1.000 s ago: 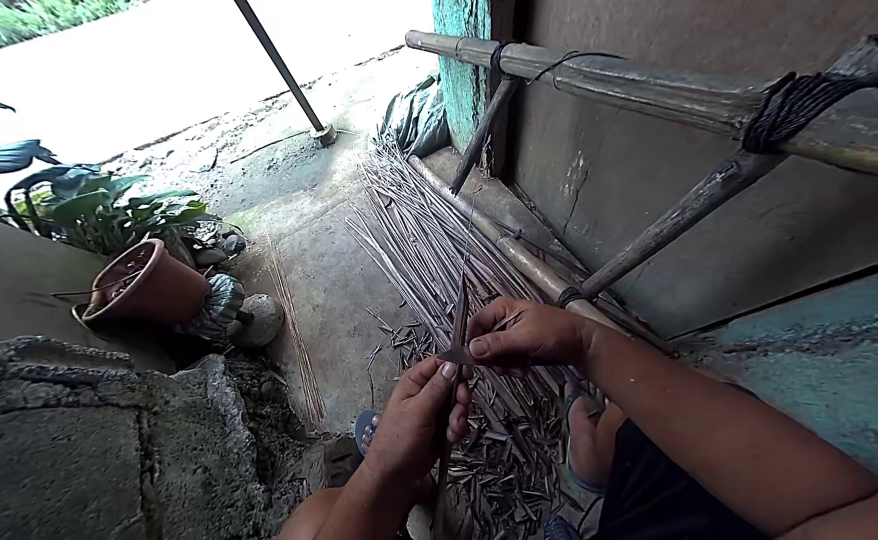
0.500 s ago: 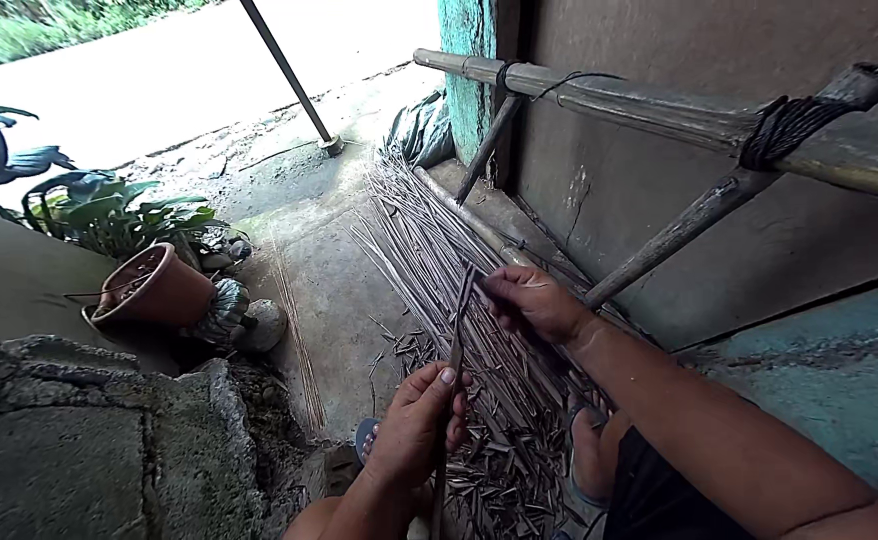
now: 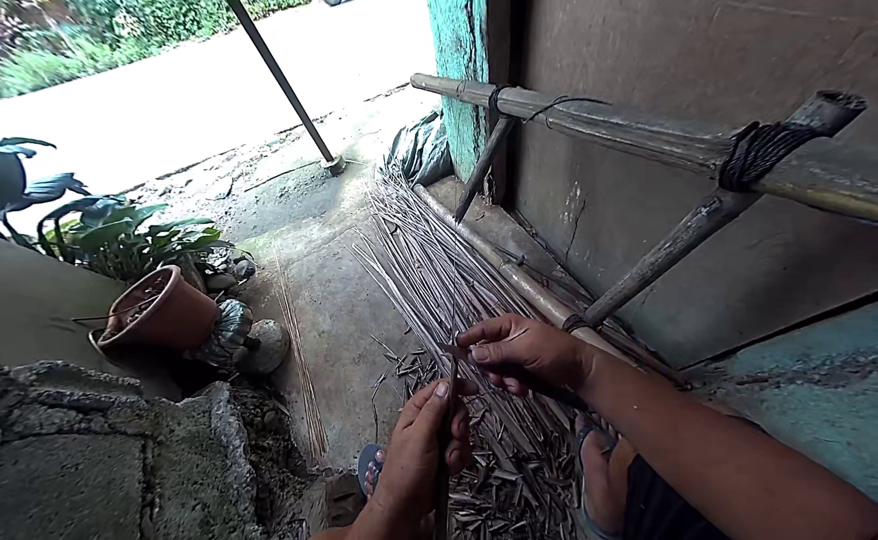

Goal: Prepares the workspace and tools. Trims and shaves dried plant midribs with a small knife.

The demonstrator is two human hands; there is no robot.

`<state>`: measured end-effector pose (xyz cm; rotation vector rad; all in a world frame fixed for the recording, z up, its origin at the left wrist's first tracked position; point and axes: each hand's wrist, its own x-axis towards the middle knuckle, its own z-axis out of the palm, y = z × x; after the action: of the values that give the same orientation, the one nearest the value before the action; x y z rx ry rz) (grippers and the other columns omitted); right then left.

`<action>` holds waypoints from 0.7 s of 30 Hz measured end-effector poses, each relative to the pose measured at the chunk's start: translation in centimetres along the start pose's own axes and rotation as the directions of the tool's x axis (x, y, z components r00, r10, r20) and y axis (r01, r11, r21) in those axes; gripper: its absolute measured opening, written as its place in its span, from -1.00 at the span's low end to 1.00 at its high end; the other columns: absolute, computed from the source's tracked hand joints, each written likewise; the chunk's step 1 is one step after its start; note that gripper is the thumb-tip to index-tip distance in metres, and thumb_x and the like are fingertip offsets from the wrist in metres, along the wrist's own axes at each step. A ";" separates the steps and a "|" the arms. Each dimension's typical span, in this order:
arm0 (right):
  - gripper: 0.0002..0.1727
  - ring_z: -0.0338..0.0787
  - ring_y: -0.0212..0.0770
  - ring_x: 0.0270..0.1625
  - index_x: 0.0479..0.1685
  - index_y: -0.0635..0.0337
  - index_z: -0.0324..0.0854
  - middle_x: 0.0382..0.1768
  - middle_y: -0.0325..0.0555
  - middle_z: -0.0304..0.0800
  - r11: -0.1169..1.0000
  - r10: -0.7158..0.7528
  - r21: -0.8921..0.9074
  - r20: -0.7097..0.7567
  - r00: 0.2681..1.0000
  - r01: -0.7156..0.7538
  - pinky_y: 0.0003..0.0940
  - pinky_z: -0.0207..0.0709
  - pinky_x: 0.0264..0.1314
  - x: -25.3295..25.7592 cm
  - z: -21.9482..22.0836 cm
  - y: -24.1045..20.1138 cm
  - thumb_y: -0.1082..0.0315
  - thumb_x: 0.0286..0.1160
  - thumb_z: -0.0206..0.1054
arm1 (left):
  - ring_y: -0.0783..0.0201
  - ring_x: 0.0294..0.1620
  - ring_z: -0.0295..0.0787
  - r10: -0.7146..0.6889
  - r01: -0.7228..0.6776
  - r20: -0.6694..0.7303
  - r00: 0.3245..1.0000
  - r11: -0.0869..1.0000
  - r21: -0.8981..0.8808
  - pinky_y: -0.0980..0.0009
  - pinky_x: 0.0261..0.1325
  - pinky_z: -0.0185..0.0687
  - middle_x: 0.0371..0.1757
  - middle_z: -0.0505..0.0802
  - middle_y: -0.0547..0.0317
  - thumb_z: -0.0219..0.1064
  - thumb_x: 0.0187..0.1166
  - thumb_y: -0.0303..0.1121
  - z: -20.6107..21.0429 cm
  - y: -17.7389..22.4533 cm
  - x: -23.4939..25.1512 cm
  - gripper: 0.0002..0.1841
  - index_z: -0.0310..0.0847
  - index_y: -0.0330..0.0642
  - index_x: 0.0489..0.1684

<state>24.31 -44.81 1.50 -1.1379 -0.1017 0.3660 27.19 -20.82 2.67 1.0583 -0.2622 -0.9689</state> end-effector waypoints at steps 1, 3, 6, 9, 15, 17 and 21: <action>-0.66 0.64 -0.43 -0.62 0.38 0.11 0.67 -0.50 -0.24 0.72 1.000 -0.013 0.006 -0.006 1.000 0.013 -0.54 0.58 -0.59 0.0 -0.1 0.0 0.30 0.74 0.22 | 0.53 -0.75 0.45 -0.020 0.020 0.011 1.000 1.000 -0.024 0.64 -0.68 0.44 -0.61 0.60 0.31 -0.06 0.86 -0.15 0.1 0.1 -0.1 -0.56 0.65 -0.31 0.20; -0.66 0.64 -0.44 -0.61 0.36 0.09 0.70 -0.50 -0.25 0.72 0.998 -0.065 -0.009 -0.017 0.998 0.065 -0.54 0.57 -0.58 0.2 -0.3 -0.1 0.26 0.72 0.25 | 0.55 -0.75 0.47 -0.050 0.052 0.033 0.998 0.997 -0.055 0.65 -0.68 0.45 -0.61 0.63 0.33 -0.05 0.85 -0.15 0.2 0.5 -0.1 -0.56 0.66 -0.29 0.21; -0.68 0.66 -0.43 -0.59 0.31 0.08 0.73 -0.48 -0.23 0.75 0.987 -0.161 -0.019 -0.008 0.987 0.161 -0.52 0.60 -0.55 0.5 -0.4 -0.1 0.25 0.70 0.28 | 0.58 -0.72 0.45 -0.042 0.048 0.088 0.995 0.996 -0.073 0.66 -0.65 0.40 -0.59 0.65 0.37 -0.12 0.87 -0.19 0.2 0.7 0.0 -0.55 0.69 -0.24 0.20; -0.69 0.68 -0.41 -0.57 0.31 0.03 0.75 -0.46 -0.21 0.77 0.970 -0.242 -0.021 -0.006 0.970 0.241 -0.49 0.63 -0.51 0.9 -0.2 0.4 0.25 0.71 0.28 | 0.58 -0.71 0.43 -0.032 0.043 0.117 0.993 0.995 -0.094 0.66 -0.65 0.37 -0.58 0.64 0.39 -0.18 0.88 -0.22 0.0 0.7 0.1 -0.55 0.67 -0.23 0.19; -0.66 0.72 -0.38 -0.54 0.35 0.02 0.73 -0.39 -0.17 0.81 0.945 -0.317 0.020 -0.193 0.929 0.327 -0.47 0.67 -0.51 1.4 0.0 0.2 0.33 0.71 0.22 | 0.59 -0.73 0.41 -0.006 0.020 0.165 0.986 0.997 -0.080 0.67 -0.67 0.34 -0.58 0.63 0.40 -0.12 0.87 -0.21 -0.1 0.3 -0.2 -0.57 0.70 -0.21 0.19; -0.65 0.71 -0.39 -0.58 0.37 0.09 0.70 -0.45 -0.17 0.79 0.936 -0.313 0.053 -0.333 0.890 0.349 -0.49 0.65 -0.55 1.4 0.1 -0.2 0.37 0.74 0.13 | 0.59 -0.73 0.40 -0.012 0.025 0.180 0.984 0.997 -0.075 0.67 -0.68 0.33 -0.58 0.63 0.41 -0.13 0.87 -0.22 0.0 0.2 -0.4 -0.57 0.69 -0.22 0.18; -0.65 0.69 -0.39 -0.61 0.35 0.11 0.71 -0.48 -0.18 0.78 0.950 -0.288 0.002 -0.380 0.879 0.313 -0.51 0.64 -0.59 0.9 -0.4 -0.8 0.39 0.73 0.13 | 0.57 -0.72 0.43 0.004 -0.001 0.163 0.987 1.000 -0.019 0.65 -0.66 0.37 -0.57 0.65 0.36 -0.10 0.87 -0.26 0.1 -0.1 -0.4 -0.60 0.67 -0.25 0.16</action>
<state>25.46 -45.16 1.94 -1.0899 0.0714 -0.1307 26.82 -20.55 2.71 0.9624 -0.3875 -1.0556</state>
